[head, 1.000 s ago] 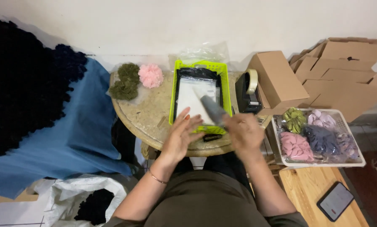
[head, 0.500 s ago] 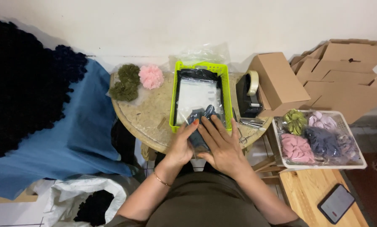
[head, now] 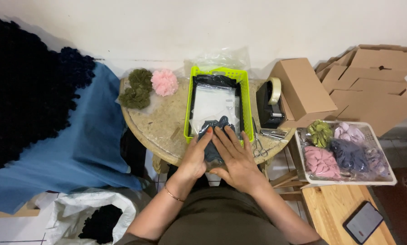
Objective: The person places a dark blue fabric item into a plastic bag, seals the bag with tape, and then picks up a green textured fabric item and handles it.
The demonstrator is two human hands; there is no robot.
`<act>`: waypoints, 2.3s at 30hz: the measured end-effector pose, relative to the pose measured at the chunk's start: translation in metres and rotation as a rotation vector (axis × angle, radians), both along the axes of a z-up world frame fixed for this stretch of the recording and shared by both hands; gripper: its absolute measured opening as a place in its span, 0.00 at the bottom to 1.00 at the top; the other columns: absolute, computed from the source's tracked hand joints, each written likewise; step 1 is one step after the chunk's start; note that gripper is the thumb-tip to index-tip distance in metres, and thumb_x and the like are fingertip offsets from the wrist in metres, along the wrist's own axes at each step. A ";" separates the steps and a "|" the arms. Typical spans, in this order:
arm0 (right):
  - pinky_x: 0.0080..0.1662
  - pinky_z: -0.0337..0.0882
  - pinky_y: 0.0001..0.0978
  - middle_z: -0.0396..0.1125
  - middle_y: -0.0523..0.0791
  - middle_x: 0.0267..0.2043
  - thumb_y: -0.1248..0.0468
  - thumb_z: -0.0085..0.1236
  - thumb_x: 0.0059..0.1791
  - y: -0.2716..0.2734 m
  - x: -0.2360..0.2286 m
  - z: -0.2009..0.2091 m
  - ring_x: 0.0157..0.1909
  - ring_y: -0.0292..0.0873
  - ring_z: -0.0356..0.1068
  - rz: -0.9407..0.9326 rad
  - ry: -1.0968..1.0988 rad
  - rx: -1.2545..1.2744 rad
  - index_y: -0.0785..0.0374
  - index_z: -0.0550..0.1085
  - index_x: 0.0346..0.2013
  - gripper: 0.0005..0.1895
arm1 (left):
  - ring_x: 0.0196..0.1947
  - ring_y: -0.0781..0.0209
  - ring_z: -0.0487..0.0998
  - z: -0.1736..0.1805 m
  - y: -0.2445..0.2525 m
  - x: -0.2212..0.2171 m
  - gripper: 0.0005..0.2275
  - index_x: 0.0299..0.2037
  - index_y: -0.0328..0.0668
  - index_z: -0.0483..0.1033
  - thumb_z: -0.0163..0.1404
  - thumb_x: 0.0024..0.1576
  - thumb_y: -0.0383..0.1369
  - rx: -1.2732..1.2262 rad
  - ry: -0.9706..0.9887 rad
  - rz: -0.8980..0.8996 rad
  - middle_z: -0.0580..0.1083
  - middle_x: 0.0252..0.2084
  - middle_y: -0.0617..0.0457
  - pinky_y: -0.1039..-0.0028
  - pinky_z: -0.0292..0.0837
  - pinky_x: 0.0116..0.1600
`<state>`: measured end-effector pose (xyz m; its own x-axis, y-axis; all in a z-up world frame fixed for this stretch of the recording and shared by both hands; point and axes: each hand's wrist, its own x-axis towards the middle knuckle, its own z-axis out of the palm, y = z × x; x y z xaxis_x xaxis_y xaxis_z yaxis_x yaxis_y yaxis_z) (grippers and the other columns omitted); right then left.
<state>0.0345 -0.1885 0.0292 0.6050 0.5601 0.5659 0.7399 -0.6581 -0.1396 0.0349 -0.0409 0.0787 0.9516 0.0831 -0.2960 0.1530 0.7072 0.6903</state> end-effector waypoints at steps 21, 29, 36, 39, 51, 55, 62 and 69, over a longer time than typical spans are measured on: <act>0.72 0.55 0.44 0.64 0.54 0.68 0.67 0.77 0.38 -0.026 0.040 -0.018 0.72 0.49 0.59 -0.101 0.455 0.941 0.57 0.65 0.72 0.48 | 0.43 0.57 0.79 -0.048 0.010 0.040 0.44 0.74 0.37 0.47 0.63 0.49 0.22 0.487 -0.439 -0.130 0.78 0.46 0.36 0.71 0.81 0.47; 0.70 0.59 0.50 0.65 0.57 0.65 0.71 0.74 0.39 -0.134 -0.007 -0.006 0.69 0.57 0.62 -0.385 0.217 0.907 0.64 0.67 0.69 0.44 | 0.48 0.44 0.80 -0.066 0.020 0.058 0.19 0.57 0.37 0.73 0.56 0.55 0.22 1.285 -0.699 0.039 0.77 0.47 0.40 0.60 0.77 0.52; 0.68 0.59 0.48 0.61 0.62 0.68 0.77 0.63 0.46 -0.292 -0.029 -0.035 0.70 0.59 0.60 -0.820 0.019 0.683 0.72 0.63 0.69 0.36 | 0.44 0.47 0.80 -0.069 0.031 0.070 0.11 0.49 0.34 0.77 0.50 0.61 0.32 1.690 -0.856 0.093 0.79 0.47 0.44 0.56 0.72 0.54; 0.63 0.61 0.42 0.62 0.56 0.65 0.75 0.62 0.47 -0.337 -0.011 -0.066 0.66 0.52 0.62 -0.924 0.170 0.708 0.67 0.64 0.69 0.35 | 0.42 0.51 0.80 -0.063 0.026 0.065 0.21 0.48 0.38 0.80 0.45 0.62 0.48 1.875 -0.827 -0.057 0.81 0.44 0.47 0.55 0.67 0.51; 0.65 0.56 0.59 0.56 0.72 0.64 0.63 0.64 0.46 -0.437 0.080 -0.175 0.64 0.75 0.56 -1.032 0.165 0.094 0.67 0.67 0.68 0.36 | 0.39 0.45 0.80 -0.077 0.028 0.065 0.24 0.46 0.44 0.81 0.49 0.57 0.56 1.995 -0.911 -0.092 0.79 0.45 0.50 0.57 0.73 0.43; 0.58 0.65 0.65 0.57 0.63 0.64 0.67 0.72 0.47 -0.328 0.046 -0.103 0.62 0.74 0.63 -1.254 0.073 0.101 0.67 0.72 0.64 0.31 | 0.47 0.51 0.81 -0.093 0.019 0.069 0.26 0.53 0.54 0.79 0.50 0.53 0.60 2.037 -0.720 -0.314 0.79 0.44 0.50 0.59 0.70 0.58; 0.58 0.72 0.45 0.75 0.51 0.50 0.66 0.57 0.51 -0.152 0.051 -0.060 0.54 0.55 0.75 -0.361 -0.002 0.564 0.60 0.80 0.50 0.13 | 0.45 0.41 0.79 -0.054 0.008 0.065 0.22 0.54 0.48 0.80 0.57 0.54 0.49 1.808 -0.655 -0.358 0.78 0.41 0.44 0.56 0.73 0.51; 0.48 0.77 0.38 0.73 0.48 0.45 0.60 0.53 0.55 -0.049 0.094 -0.026 0.46 0.49 0.77 -0.031 0.134 0.230 0.59 0.77 0.48 0.10 | 0.51 0.42 0.79 -0.063 0.022 0.084 0.17 0.58 0.55 0.77 0.38 0.65 0.43 1.825 -0.427 -0.633 0.79 0.47 0.45 0.54 0.72 0.56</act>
